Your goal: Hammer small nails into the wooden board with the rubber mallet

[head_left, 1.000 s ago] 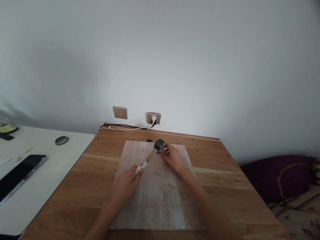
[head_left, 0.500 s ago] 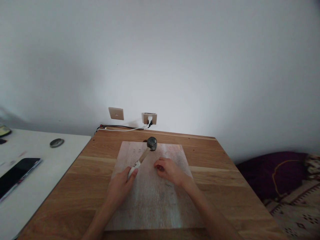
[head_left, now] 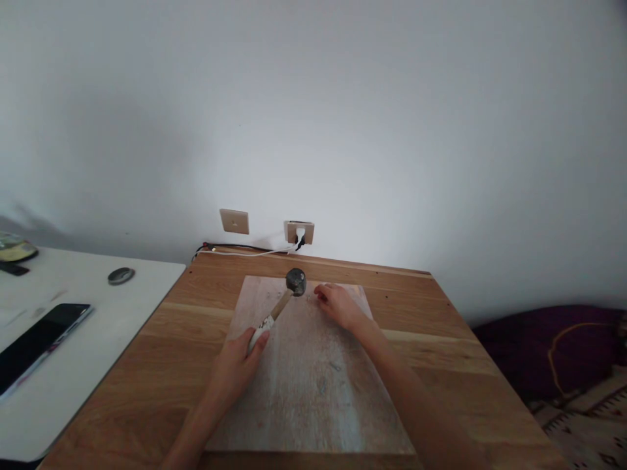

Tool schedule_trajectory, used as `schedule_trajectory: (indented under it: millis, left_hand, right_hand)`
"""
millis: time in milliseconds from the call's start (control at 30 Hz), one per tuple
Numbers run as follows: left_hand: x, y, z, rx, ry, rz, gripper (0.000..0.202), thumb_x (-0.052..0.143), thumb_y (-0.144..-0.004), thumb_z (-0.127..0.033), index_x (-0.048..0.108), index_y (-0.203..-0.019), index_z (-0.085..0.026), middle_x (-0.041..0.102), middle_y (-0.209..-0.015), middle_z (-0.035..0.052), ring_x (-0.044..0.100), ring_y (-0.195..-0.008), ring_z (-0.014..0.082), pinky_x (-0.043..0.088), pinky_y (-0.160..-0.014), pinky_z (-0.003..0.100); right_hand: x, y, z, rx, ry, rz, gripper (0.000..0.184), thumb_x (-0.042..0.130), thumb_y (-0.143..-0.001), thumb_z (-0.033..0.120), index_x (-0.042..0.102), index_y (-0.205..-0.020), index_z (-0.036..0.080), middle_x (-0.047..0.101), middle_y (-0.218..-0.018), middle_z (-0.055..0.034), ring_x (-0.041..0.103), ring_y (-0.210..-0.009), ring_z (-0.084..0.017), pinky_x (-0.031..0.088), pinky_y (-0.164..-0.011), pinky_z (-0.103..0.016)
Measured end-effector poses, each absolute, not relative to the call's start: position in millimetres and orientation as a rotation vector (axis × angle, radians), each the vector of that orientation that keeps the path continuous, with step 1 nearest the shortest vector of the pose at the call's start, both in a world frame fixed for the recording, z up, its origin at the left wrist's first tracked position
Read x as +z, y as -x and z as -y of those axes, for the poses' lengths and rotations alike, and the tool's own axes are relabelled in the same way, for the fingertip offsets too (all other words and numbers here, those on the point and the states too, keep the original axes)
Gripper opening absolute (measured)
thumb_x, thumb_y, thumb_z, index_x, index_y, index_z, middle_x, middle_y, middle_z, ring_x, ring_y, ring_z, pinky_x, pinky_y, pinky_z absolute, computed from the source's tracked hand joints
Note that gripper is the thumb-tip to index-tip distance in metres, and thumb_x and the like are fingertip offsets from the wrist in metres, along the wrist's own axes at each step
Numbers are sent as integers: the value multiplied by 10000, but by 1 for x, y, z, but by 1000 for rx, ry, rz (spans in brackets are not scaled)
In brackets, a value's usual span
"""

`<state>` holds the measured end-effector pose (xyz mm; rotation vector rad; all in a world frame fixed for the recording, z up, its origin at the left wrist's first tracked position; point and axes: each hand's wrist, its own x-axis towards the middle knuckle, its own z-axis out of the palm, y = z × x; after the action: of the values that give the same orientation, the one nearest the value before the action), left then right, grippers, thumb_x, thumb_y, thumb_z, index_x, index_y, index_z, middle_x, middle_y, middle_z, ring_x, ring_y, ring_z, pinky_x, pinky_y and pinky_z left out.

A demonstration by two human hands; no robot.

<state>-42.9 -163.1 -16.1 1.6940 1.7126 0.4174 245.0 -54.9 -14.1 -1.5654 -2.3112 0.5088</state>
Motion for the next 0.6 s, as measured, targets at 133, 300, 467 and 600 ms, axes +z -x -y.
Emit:
schedule_trajectory:
  millis: [133, 300, 467, 600]
  left_hand:
    - [-15, 43, 163, 409, -1691, -1726, 445, 353, -1077, -520, 668, -1004, -215, 821, -979, 153, 781, -1025, 357, 510, -833, 370]
    - [-16, 43, 163, 446, -1700, -1699, 442, 406, -1081, -525, 713, -1039, -210, 836, -993, 141, 783, -1024, 346, 522, -827, 355]
    - [-14, 32, 159, 407, -1745, -1710, 447, 399, -1087, -523, 715, -1036, -210, 834, -980, 148, 784, -1005, 354, 512, -800, 357]
    - [-4, 15, 153, 290, -1832, -1688, 424, 355, -1112, -470, 682, -1069, -204, 824, -993, 155, 791, -995, 336, 482, -782, 342]
  right_hand:
    - [-16, -245, 53, 518, 1574, 2334, 137, 721, -1063, 278, 753, -1132, 164, 789, -1163, -65, 761, -1080, -251, 612, -1004, -492]
    - [-18, -246, 55, 530, 1599, 2286, 218, 648, -1014, 46, 767, -1168, 142, 831, -1133, -130, 780, -1095, -256, 579, -1012, -399]
    - [-20, -248, 57, 548, 1612, 2209, 315, 703, -972, 83, 730, -1277, 157, 847, -1066, -129, 792, -1032, -272, 569, -965, -375]
    - [-22, -258, 66, 559, 1610, 2149, 441, 784, -918, 129, 678, -1344, 166, 795, -1197, -148, 764, -1038, -273, 573, -961, -390]
